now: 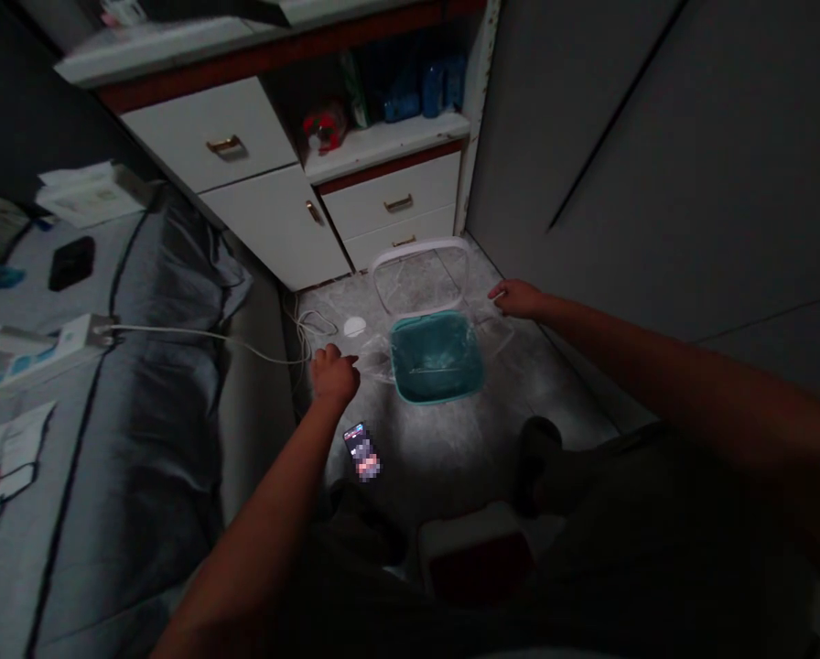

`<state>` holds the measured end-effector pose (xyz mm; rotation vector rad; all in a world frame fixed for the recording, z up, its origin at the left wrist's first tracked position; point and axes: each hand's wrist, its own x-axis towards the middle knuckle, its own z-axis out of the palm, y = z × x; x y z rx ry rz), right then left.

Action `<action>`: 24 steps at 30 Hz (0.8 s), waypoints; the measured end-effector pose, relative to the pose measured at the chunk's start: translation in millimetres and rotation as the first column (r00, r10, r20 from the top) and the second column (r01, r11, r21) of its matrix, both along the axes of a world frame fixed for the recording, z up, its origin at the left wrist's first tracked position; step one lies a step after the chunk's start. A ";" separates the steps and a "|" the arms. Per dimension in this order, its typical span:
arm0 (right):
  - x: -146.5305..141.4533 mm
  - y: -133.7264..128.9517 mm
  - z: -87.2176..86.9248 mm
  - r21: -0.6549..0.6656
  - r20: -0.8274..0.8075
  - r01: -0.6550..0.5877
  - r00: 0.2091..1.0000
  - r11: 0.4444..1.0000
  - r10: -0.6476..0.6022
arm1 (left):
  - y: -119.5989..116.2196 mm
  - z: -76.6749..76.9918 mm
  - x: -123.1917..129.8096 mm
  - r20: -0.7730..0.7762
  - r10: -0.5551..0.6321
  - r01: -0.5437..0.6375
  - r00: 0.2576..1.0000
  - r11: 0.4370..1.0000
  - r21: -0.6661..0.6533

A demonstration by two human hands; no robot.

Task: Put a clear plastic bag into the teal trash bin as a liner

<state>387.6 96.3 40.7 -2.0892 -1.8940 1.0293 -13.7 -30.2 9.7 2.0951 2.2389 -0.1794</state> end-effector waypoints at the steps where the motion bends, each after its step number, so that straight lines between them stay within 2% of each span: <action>1: 6.9 -16.4 1.7 0.081 0.053 -0.074 0.996 0.994 0.069 | -2.6 0.4 3.3 0.006 -0.042 0.042 0.999 0.998 0.050; 4: 13.0 -71.1 -4.2 0.207 0.107 -0.331 0.943 0.920 0.315 | -6.1 -3.1 13.2 0.067 -0.239 0.233 0.969 0.969 0.087; 6: 10.4 -98.8 -14.1 0.192 0.149 -0.422 0.905 0.886 0.399 | -5.8 -10.6 17.7 0.129 -0.344 0.343 0.930 0.939 0.030; 8: 6.3 -112.9 -25.0 0.136 0.214 -0.477 0.870 0.868 0.444 | -5.2 -20.7 19.8 0.177 -0.393 0.407 0.902 0.912 -0.048; 12: -2.4 -111.5 -41.6 0.010 0.292 -0.535 0.810 0.845 0.509 | -6.5 -37.2 20.1 0.176 -0.385 0.414 0.906 0.894 -0.172; 16: -9.8 -105.3 -50.9 -0.093 0.326 -0.622 0.719 0.778 0.614 | -8.3 -41.7 21.7 0.121 -0.345 0.363 0.931 0.911 -0.194; 19: -11.0 -104.5 -57.1 -0.103 0.375 -0.638 0.686 0.763 0.624 | -7.5 -41.0 24.5 0.145 -0.331 0.353 0.933 0.918 -0.179; 24: -8.9 -103.5 -64.2 -0.072 0.388 -0.646 0.684 0.760 0.618 | -3.8 -36.9 25.9 0.214 -0.358 0.390 0.909 0.911 -0.132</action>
